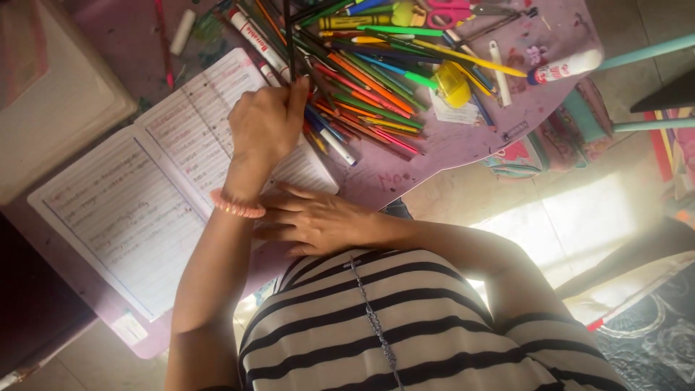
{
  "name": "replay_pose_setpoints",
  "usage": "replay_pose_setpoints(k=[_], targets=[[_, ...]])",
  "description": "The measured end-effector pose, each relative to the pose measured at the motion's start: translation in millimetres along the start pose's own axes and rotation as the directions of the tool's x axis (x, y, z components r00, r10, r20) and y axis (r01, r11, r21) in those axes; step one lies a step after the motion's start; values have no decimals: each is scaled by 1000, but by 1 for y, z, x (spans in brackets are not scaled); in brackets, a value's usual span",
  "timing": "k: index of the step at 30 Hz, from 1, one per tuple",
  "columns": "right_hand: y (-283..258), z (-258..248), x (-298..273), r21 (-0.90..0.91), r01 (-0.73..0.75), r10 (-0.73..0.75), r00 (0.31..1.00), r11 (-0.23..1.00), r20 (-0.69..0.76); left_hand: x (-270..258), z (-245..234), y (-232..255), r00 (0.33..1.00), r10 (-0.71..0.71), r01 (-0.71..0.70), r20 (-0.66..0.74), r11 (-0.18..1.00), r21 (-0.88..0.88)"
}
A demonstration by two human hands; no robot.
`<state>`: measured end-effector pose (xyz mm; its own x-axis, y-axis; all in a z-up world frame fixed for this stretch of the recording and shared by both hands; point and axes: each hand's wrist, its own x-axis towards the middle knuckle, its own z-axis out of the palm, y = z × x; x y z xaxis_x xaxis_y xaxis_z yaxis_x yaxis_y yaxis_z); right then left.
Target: Organizing stationery and using a ruler and pen to mark lines or write in a notebook at a desk.
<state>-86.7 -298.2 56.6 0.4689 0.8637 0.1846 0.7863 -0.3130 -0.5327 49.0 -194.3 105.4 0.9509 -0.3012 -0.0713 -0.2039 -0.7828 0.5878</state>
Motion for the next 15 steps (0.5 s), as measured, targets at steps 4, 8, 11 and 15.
replay_pose_setpoints(k=[4,8,11,15], targets=[[3,-6,-9,-42,-2,-1,997,999,-72,8,-9,17,990,40,-14,133,980,-196],[8,-53,-47,-162,-220,139,905,962,-403,-18,-33,-15,940,306,-333,-153,919,-210],[14,-92,-97,-114,-641,480,669,759,-567,-64,-39,-58,943,215,-227,-254,974,-19],[27,-101,-112,-158,-729,500,593,666,-631,-102,-19,-82,955,162,-88,-248,955,284]])
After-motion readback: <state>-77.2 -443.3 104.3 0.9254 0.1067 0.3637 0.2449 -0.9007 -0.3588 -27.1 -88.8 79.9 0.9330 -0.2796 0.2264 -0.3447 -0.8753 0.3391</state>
